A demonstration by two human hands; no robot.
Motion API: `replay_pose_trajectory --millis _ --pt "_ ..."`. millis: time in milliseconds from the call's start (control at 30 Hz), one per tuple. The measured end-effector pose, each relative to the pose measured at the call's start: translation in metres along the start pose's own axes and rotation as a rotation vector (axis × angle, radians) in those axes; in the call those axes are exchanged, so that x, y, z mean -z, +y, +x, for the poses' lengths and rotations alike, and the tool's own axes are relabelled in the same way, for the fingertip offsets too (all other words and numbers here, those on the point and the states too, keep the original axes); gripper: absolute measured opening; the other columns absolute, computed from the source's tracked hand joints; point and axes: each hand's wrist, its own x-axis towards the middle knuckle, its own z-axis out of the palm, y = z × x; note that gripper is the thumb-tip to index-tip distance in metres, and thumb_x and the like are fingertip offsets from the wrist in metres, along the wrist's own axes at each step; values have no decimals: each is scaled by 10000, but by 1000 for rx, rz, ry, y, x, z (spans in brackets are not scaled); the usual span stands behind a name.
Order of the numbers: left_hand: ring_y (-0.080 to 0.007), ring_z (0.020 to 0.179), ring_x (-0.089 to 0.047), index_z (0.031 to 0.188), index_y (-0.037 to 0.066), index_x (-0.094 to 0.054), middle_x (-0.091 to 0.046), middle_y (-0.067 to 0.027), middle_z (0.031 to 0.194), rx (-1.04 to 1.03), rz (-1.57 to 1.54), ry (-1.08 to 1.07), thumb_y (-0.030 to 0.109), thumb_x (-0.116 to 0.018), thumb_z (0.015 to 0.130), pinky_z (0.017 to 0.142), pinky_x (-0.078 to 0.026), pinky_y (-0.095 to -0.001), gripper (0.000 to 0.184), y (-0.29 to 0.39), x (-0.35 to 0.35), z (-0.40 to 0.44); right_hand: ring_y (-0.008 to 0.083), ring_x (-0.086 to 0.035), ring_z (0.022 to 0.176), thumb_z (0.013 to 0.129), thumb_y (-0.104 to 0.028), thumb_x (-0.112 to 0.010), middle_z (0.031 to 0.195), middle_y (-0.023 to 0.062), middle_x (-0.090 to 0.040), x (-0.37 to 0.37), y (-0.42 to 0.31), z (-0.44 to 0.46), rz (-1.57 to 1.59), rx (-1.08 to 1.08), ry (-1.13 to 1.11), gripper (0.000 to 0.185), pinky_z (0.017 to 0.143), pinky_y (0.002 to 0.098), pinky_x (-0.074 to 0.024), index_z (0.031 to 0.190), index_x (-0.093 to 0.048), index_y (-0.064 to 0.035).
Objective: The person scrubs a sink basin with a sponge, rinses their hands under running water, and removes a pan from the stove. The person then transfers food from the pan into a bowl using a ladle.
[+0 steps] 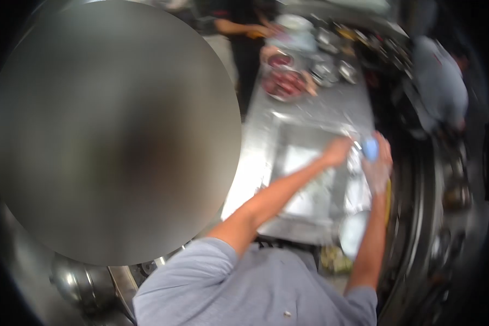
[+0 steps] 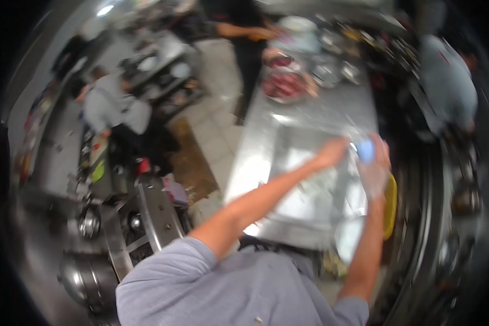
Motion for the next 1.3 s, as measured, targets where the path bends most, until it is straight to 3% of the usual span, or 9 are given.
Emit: replay_pose_trajectory --millis 67,133,200,433,667,867,967,1167,1300 --pt "-426 963 -628 1161 18 -601 -659 -241 1060 67 -187 -79 269 -469 978 845 -484 -498 338 12 10 1 338 -643 1058 690 1 -699 1141 156 -644 13 10 -11 127 -278 65 552 918 397 -497 1224 -583 -75" --pt "-506 792 -567 767 -34 -583 -596 -321 789 315 -399 -7 509 -267 1054 729 -428 -537 690 51 33 5 224 -628 899 750 -91 -769 995 93 -623 -10 54 -34 197 -399 248 425 822 375 -495 1129 -578 -96" --pt "-468 739 -560 688 -34 -557 -582 -297 718 267 -335 -1 601 -257 1028 743 -423 -527 781 67 46 3 191 -597 822 778 -120 -778 914 71 -598 -55 103 -63 299 -451 440 360 779 374 -493 1068 -567 -96" --pt "-129 557 -499 875 7 -576 -517 -49 689 555 -991 -1 608 -435 1000 497 -448 -293 629 67 44 -7 308 -669 882 827 -203 -719 976 130 -673 -142 101 -119 139 -1014 645 326 795 394 -521 1097 -582 -83" --pt "-124 555 -441 891 25 -545 -459 -23 660 505 -1065 -51 511 -474 1021 574 -488 -320 508 50 40 -18 286 -680 882 825 -52 -608 1063 171 -638 -173 104 -95 454 -1688 850 387 691 419 -566 1202 -539 6" --pt "-126 557 -469 913 34 -547 -485 -31 673 611 -1150 -5 434 -488 1031 609 -508 -318 421 42 32 -23 231 -641 809 779 35 -645 996 125 -621 -160 89 -116 1000 -1464 1095 388 643 369 -525 1154 -547 25" --pt "-160 659 -542 1128 -7 -537 -549 -61 788 782 -1329 98 194 -502 1016 725 -536 -340 233 17 18 -41 162 -576 709 744 35 -698 906 43 -591 -115 73 -125 1126 -1344 723 380 586 316 -466 1089 -568 -56" --pt "-164 693 -567 1150 -21 -537 -584 -79 841 823 -1263 -7 84 -507 991 720 -531 -322 193 14 -4 -53 129 -566 810 804 -243 -813 933 30 -596 64 -16 -131 496 -986 49 489 693 297 -495 1182 -578 -39" --pt "-119 591 -493 1027 -5 -573 -538 -48 731 759 -1235 35 188 -571 998 545 -456 -300 195 14 -4 -26 325 -613 955 734 -321 -843 1064 174 -609 84 14 -196 20 -800 -225 660 873 423 -490 1264 -565 -42"
